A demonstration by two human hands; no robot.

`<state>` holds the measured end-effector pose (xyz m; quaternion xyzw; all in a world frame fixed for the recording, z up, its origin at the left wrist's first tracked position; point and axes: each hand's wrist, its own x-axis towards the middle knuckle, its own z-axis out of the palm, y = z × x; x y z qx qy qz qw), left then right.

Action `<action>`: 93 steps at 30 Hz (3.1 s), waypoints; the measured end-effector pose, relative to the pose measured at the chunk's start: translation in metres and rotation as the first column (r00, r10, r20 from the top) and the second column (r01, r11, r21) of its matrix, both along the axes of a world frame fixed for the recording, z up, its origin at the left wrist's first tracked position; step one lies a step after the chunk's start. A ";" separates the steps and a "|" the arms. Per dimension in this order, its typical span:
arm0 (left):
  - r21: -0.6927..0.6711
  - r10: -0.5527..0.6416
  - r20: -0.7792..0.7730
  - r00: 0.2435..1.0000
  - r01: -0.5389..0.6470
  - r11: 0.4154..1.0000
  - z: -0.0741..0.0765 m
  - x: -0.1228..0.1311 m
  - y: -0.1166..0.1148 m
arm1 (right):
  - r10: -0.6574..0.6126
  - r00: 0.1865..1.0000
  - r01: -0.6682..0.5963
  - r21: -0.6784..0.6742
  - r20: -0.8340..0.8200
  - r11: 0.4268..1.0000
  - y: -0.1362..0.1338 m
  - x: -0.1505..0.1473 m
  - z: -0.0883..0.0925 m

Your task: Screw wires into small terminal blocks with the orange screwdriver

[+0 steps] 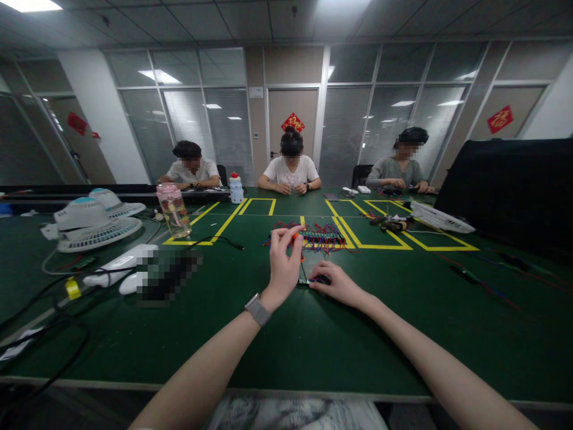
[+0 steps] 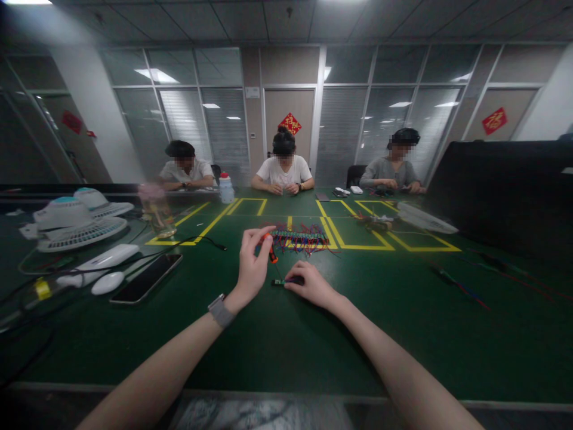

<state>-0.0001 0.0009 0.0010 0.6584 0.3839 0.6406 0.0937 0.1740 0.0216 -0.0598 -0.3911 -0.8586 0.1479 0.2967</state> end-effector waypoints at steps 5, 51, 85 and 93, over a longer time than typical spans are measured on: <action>0.019 -0.095 0.055 0.994 0.094 0.995 -0.001 0.001 0.003 | -0.003 1.000 0.003 -0.001 0.000 1.000 0.000 -0.001 0.001; 0.031 -0.036 -0.009 0.999 0.037 0.999 0.002 0.001 -0.002 | 0.007 1.000 -0.007 0.005 0.001 1.000 -0.001 0.000 0.000; -0.015 -0.100 0.002 0.995 0.100 0.995 0.001 0.001 -0.001 | -0.001 1.000 0.001 0.010 0.001 1.000 -0.001 -0.001 0.001; 0.010 0.008 -0.022 1.000 -0.007 1.000 0.000 0.002 -0.002 | -0.003 1.000 0.002 0.012 0.007 1.000 -0.001 0.000 0.002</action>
